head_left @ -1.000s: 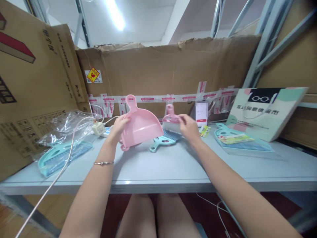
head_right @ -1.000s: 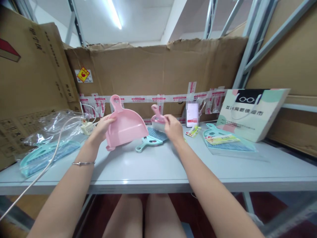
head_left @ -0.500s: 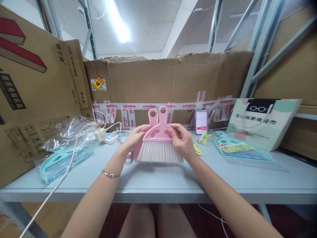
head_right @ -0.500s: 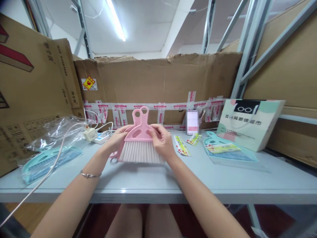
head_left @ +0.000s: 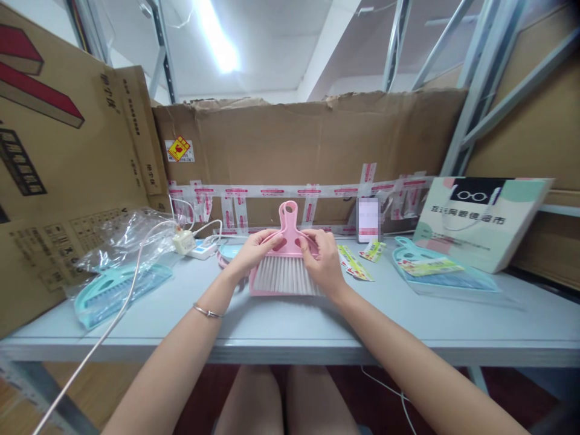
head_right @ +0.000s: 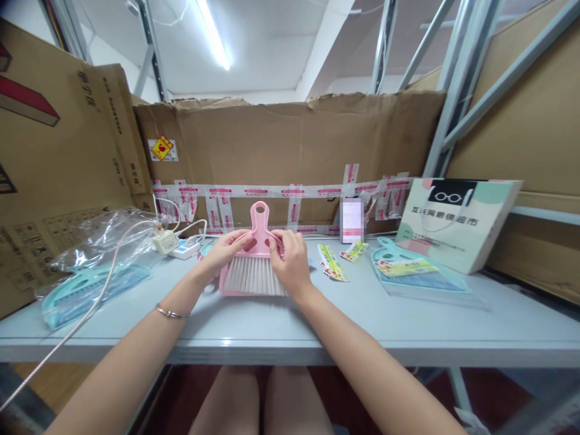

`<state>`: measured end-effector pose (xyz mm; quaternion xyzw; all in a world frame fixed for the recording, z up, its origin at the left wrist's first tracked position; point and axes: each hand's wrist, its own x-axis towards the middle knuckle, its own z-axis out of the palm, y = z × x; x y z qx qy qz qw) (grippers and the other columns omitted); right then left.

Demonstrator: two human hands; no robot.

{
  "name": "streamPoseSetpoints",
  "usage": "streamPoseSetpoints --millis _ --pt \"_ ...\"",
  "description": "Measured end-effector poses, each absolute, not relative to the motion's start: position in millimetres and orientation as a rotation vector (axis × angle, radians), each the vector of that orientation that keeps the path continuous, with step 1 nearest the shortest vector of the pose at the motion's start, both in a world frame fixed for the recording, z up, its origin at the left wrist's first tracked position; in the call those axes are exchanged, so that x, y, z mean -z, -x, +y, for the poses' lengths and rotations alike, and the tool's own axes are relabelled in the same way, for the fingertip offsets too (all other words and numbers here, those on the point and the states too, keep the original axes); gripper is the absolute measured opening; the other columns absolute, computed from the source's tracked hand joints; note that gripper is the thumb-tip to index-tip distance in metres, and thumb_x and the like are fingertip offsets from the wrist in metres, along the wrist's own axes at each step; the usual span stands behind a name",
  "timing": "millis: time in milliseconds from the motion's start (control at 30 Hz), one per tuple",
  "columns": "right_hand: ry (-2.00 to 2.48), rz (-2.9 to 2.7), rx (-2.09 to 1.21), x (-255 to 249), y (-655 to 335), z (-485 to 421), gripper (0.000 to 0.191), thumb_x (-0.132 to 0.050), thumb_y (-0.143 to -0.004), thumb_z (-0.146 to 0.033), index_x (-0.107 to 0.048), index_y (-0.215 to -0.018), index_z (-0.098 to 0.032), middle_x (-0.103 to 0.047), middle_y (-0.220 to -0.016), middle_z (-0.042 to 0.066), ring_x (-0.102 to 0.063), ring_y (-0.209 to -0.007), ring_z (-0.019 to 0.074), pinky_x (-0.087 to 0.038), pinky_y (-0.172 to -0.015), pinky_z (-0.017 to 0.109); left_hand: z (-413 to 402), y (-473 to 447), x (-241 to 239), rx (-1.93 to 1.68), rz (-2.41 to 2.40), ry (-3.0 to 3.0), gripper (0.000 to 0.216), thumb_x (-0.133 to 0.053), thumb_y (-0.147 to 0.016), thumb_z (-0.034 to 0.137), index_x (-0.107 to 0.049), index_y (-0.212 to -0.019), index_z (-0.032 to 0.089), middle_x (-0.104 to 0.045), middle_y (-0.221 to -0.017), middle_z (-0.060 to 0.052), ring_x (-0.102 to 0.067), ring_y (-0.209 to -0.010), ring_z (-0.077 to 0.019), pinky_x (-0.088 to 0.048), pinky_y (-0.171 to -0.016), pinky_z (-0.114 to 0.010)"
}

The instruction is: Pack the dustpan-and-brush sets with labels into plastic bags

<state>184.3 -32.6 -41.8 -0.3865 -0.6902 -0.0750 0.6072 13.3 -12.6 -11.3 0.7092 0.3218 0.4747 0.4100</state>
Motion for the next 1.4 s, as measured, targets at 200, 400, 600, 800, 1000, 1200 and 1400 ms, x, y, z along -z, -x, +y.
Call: streamPoseSetpoints --millis 200,400,600,800,1000,1200,1400 --pt "0.866 -1.542 0.196 48 -182 -29 0.010 -0.047 -0.089 -0.026 -0.054 -0.088 -0.020 -0.051 -0.089 0.008 -0.050 -0.090 0.0222 -0.042 -0.083 0.038 -14 -14 12 -1.149 0.789 -1.846 0.044 -0.064 -0.076 0.047 -0.068 -0.109 0.018 -0.068 -0.101 -0.006 -0.058 -0.088 -0.0175 -0.043 -0.076 -0.026" --pt "0.945 -1.449 0.060 44 -187 -22 0.026 -0.057 -0.081 -0.039 -0.051 -0.095 -0.019 -0.053 -0.100 0.011 -0.051 -0.098 0.0242 -0.041 -0.087 0.041 -13 -14 13 -1.199 0.832 -1.872 0.042 -0.062 -0.078 0.046 -0.067 -0.105 0.015 -0.066 -0.090 -0.005 -0.056 -0.080 -0.0153 -0.041 -0.073 -0.026" --pt "0.982 -1.684 -0.625 44 -190 -17 0.037 -0.046 -0.085 -0.051 -0.062 -0.087 -0.018 -0.068 -0.089 0.005 -0.060 -0.086 0.0207 -0.044 -0.079 0.034 -11 -4 11 -1.124 0.859 -1.909 0.029 -0.060 -0.079 0.044 -0.060 -0.081 0.016 -0.053 -0.068 0.002 -0.047 -0.067 -0.0114 -0.037 -0.069 -0.025" --pt "0.990 -1.706 -0.631 52 -188 -9 0.036 -0.049 -0.085 -0.048 -0.068 -0.096 -0.019 -0.071 -0.098 0.005 -0.061 -0.094 0.0217 -0.043 -0.086 0.035 -13 -6 12 -1.053 1.016 -1.904 0.031 -0.057 -0.078 0.046 -0.049 -0.071 0.018 -0.050 -0.063 0.004 -0.045 -0.061 -0.0113 -0.035 -0.063 -0.025" --pt "1.008 -1.726 -0.647 55 -189 -5 0.037 -0.050 -0.083 -0.049 -0.069 -0.093 -0.018 -0.071 -0.092 0.003 -0.062 -0.089 0.0211 -0.043 -0.080 0.031 -7 -8 18 -1.079 0.997 -1.914 0.032 -0.059 -0.076 0.046 -0.047 -0.068 0.018 -0.049 -0.058 0.005 -0.044 -0.056 -0.0105 -0.034 -0.059 -0.024" --pt "1.006 -1.713 -0.683 54 -188 -8 0.038 -0.051 -0.081 -0.048 -0.068 -0.088 -0.016 -0.069 -0.084 0.003 -0.059 -0.082 0.0197 -0.042 -0.073 0.029 0 -6 20 -1.087 0.939 -1.915 0.032 -0.061 -0.075 0.044 -0.046 -0.065 0.018 -0.049 -0.054 0.005 -0.044 -0.054 -0.0104 -0.034 -0.059 -0.025" --pt "0.995 -1.659 -0.757 52 -187 -9 0.038 -0.056 -0.078 -0.051 -0.070 -0.084 -0.015 -0.068 -0.079 0.002 -0.060 -0.078 0.0193 -0.042 -0.071 0.028 -5 -8 17 -1.116 0.984 -1.919 0.033 -0.062 -0.074 0.046 -0.046 -0.063 0.018 -0.050 -0.055 0.004 -0.045 -0.055 -0.0110 -0.034 -0.061 -0.025"
